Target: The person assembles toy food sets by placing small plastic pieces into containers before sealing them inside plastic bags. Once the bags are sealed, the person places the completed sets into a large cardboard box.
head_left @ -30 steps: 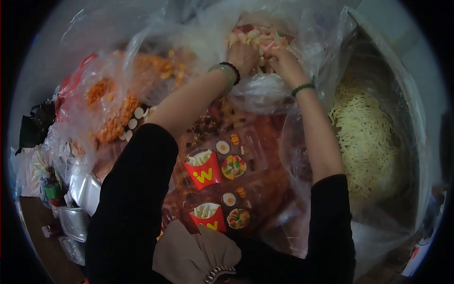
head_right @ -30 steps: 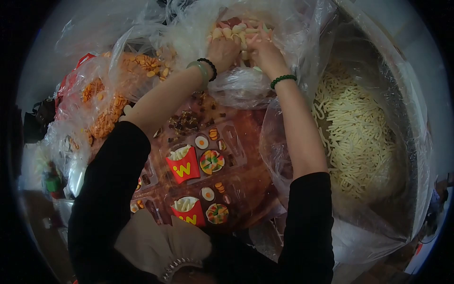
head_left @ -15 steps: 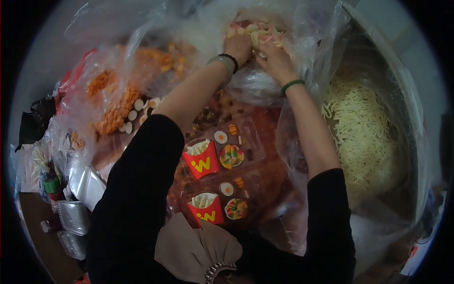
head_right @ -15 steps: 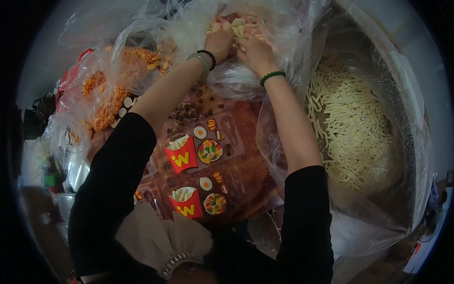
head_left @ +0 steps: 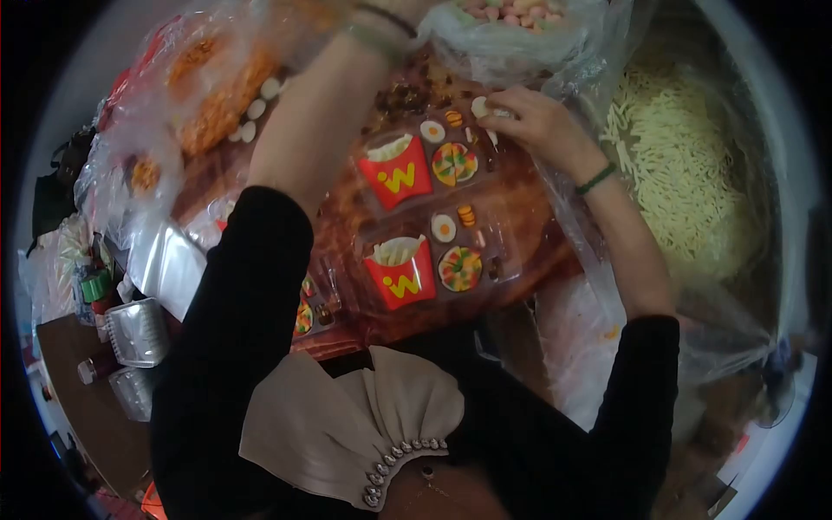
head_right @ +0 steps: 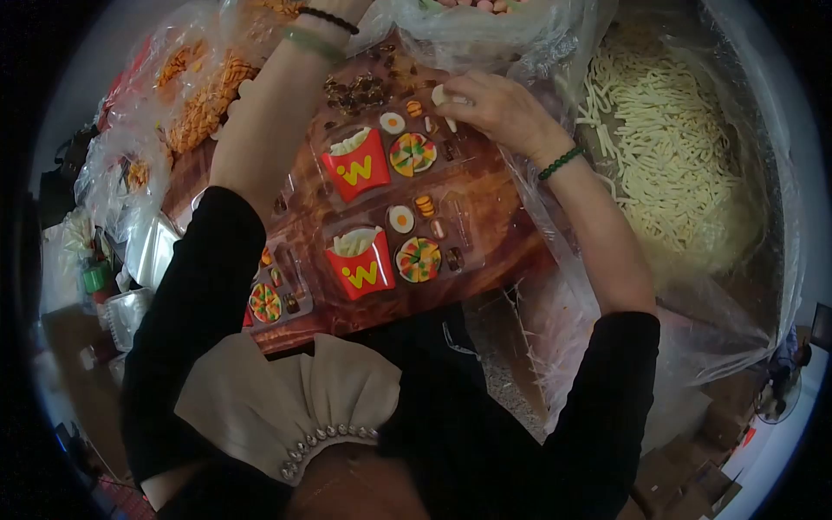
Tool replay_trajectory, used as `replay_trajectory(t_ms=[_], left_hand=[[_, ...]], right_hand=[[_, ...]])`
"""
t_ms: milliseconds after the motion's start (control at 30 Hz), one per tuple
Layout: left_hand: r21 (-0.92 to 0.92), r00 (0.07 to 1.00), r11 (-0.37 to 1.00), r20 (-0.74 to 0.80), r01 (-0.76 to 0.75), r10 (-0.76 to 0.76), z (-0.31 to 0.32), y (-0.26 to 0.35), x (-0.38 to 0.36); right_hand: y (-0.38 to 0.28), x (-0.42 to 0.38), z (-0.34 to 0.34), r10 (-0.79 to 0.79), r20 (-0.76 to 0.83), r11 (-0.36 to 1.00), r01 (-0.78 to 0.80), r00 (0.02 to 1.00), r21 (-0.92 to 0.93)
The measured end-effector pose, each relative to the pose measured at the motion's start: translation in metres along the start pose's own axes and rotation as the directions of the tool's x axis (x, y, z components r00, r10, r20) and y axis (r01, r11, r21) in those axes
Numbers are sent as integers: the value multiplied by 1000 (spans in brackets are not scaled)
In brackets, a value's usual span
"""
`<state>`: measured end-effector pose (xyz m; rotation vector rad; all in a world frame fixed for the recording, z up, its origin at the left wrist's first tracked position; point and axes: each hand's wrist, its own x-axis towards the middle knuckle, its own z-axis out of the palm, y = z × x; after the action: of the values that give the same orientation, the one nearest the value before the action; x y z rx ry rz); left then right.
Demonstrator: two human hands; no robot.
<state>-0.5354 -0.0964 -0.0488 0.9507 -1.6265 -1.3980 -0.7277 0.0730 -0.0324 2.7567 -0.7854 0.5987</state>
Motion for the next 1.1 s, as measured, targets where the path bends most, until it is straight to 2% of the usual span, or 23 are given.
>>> replay_trajectory(t_ms=[67,133,167,200,233,267,333,367,400,467,500,600,633,700,733,767,800,833,900,933,1000,1100], left_hand=[[-182,999,983,38,36,-29,-7,11,-22],[-354,995,932,82,75,-49,-10,24,-36],[-435,993,895,107,97,-55,-12,32,-68],[-513,989,850,131,120,-61,-16,38,-86],[-585,985,797,160,150,-68,-19,46,-124],[-654,979,734,189,185,-78,-22,49,-140],[-771,962,579,253,264,-102,-24,52,-193],[-818,953,492,282,298,-108,-24,54,-211],[-857,946,403,306,322,-105,-21,56,-220],[-844,959,460,208,275,-192,-9,57,-260],[-843,957,459,214,281,-193,-4,56,-277],[-868,917,352,242,350,-316,9,52,-312],[-881,922,331,240,338,-303,13,51,-320],[-898,931,300,243,322,-271,21,47,-335],[-908,932,265,259,324,-252,25,47,-341],[-918,935,234,265,319,-235,28,46,-346],[-925,931,179,294,334,-218,31,44,-350],[-925,928,178,292,335,-231,34,44,-353],[-920,930,206,287,334,-228,37,44,-359],[-912,940,256,272,320,-208,34,45,-363],[-890,954,367,198,272,-226,22,48,-370],[-907,946,350,132,236,-295,-4,57,-383]], right_hand=[[-13,-3,-3,31,31,1000,-31,999,4],[-24,-5,-11,177,-110,984,-173,978,45],[-34,-5,-18,177,-112,984,-174,978,42],[-48,-4,-26,468,-116,847,-407,876,342],[-61,-4,-31,712,-26,570,-557,701,604],[-70,-7,-35,717,-18,563,-564,696,604],[-93,-17,-39,745,224,186,-518,628,835],[-102,-24,-38,738,273,202,-588,617,783],[-107,-30,-34,738,281,197,-593,614,780],[-117,-42,-20,735,350,265,-722,581,639],[-122,-44,-14,761,256,411,-748,596,522],[-136,-40,-16,781,245,414,-770,575,486],[-138,-43,-15,778,244,417,-766,579,489],[-136,-50,-11,774,81,512,-697,627,501],[-143,-39,-17,761,77,526,-683,644,506],[-154,-26,-22,776,182,284,-593,604,754],[-166,-9,-27,752,304,-15,-445,585,895],[-173,7,-30,663,277,-21,-353,695,935],[-190,41,-38,543,261,29,-329,798,944],[-192,49,-38,546,338,67,-442,767,895],[-192,64,-23,490,293,64,-369,821,927],[-183,92,-2,513,325,-98,-322,794,942]])
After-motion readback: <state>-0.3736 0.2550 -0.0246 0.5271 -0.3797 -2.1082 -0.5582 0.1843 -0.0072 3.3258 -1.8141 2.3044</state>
